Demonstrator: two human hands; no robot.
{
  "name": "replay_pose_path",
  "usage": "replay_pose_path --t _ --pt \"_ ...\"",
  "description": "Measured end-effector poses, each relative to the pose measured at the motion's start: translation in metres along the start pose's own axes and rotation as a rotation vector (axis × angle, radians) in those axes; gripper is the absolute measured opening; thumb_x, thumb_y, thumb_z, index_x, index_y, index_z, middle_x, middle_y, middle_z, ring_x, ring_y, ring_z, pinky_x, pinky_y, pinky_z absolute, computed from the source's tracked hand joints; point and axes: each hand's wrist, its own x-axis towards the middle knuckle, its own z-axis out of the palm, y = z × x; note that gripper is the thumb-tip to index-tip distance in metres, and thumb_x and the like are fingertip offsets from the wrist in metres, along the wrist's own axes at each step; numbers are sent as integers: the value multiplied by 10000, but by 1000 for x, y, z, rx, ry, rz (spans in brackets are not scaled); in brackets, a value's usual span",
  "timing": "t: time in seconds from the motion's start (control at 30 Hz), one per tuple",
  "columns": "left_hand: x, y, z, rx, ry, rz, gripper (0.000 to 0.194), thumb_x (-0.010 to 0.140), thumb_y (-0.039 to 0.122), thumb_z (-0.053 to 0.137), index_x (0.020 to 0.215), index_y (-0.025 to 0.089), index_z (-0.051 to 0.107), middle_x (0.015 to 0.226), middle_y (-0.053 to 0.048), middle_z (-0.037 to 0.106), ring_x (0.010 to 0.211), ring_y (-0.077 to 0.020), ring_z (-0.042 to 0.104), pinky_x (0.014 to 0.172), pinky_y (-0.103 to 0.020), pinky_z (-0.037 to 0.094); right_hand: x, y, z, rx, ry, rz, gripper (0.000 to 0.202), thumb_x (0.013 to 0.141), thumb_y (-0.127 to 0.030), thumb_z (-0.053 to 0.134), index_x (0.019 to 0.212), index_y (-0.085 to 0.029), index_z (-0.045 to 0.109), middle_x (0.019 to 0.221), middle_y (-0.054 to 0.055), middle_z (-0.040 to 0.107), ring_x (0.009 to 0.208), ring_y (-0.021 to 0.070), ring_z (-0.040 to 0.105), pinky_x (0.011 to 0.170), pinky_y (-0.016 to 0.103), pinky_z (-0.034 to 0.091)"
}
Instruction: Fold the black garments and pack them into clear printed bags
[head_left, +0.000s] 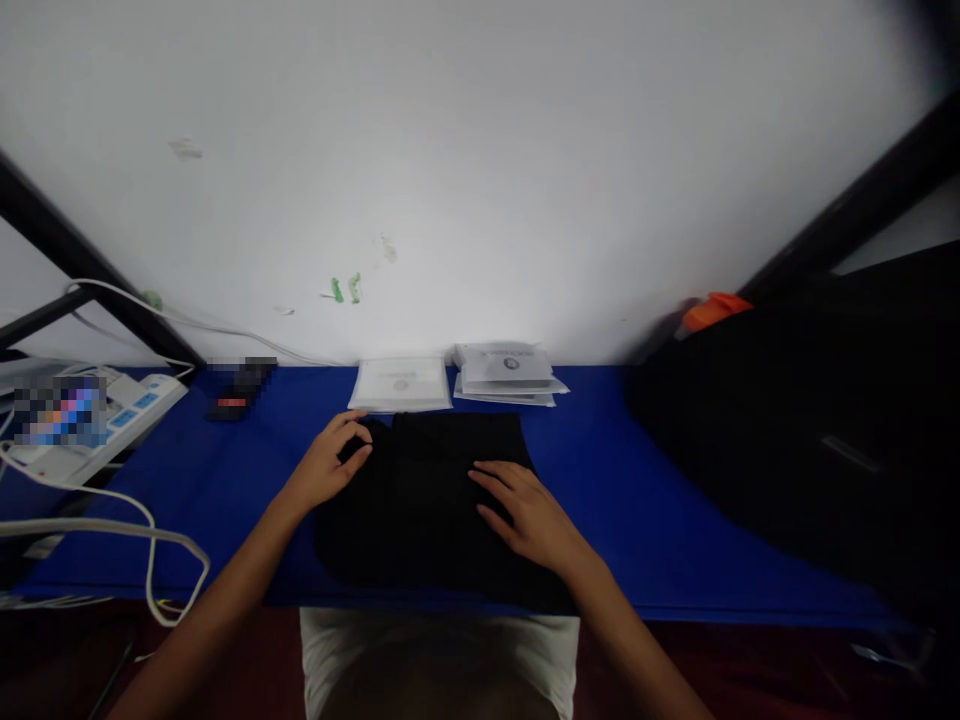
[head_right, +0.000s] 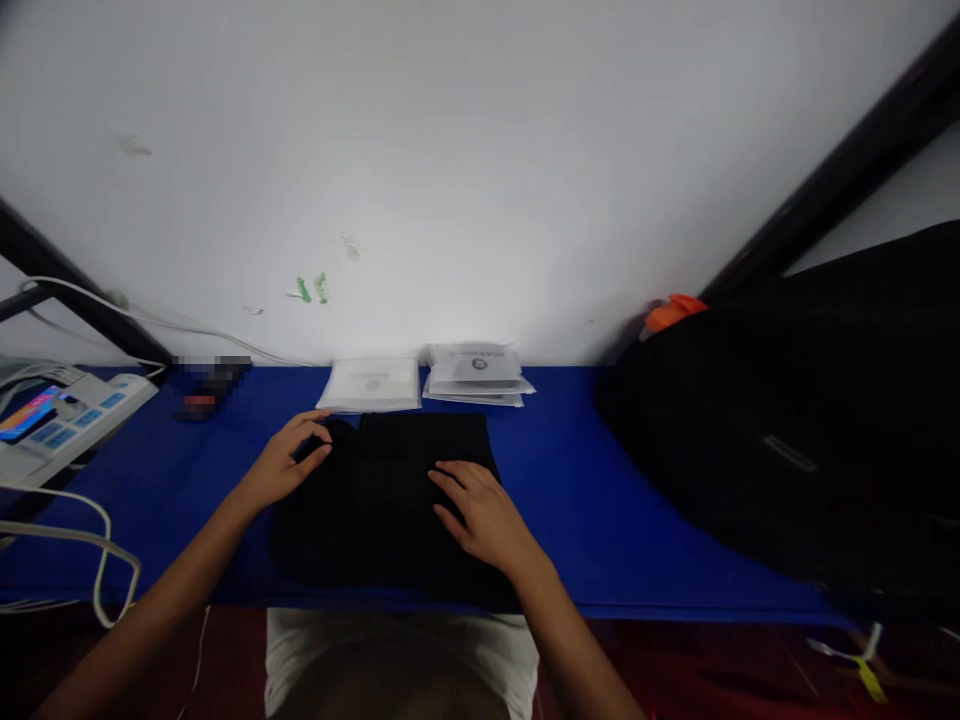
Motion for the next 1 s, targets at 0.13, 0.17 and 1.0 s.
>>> replay_pose_path --t 0.13,0.17,1.0 --pt "-11 10 -12 -125 -132 2 92 929 307 506 916 221 534 1284 -103 577 1215 -237 542 1037 -437 413 0 1 1 13 4 2 401 921 -246 556 1320 -202 548 1306 142 597 1206 275 558 1009 504 473" --pt "-12 10 -12 -146 -146 -9 86 923 304 513 904 221 524 1232 -97 606 1167 -228 571 1009 -424 432 0 1 2 13 5 2 400 922 -247 556 1319 -201 549 1306 142 597 1205 275 558 1010 503 471" --pt "-38 -12 -2 246 -94 -97 380 775 466 705 1085 247 689 1069 -81 586 973 -276 537 894 -457 465 -5 -1 2 65 107 53 325 930 -245 544 1254 -233 573 1267 121 610 1175 268 571 979 505 500"
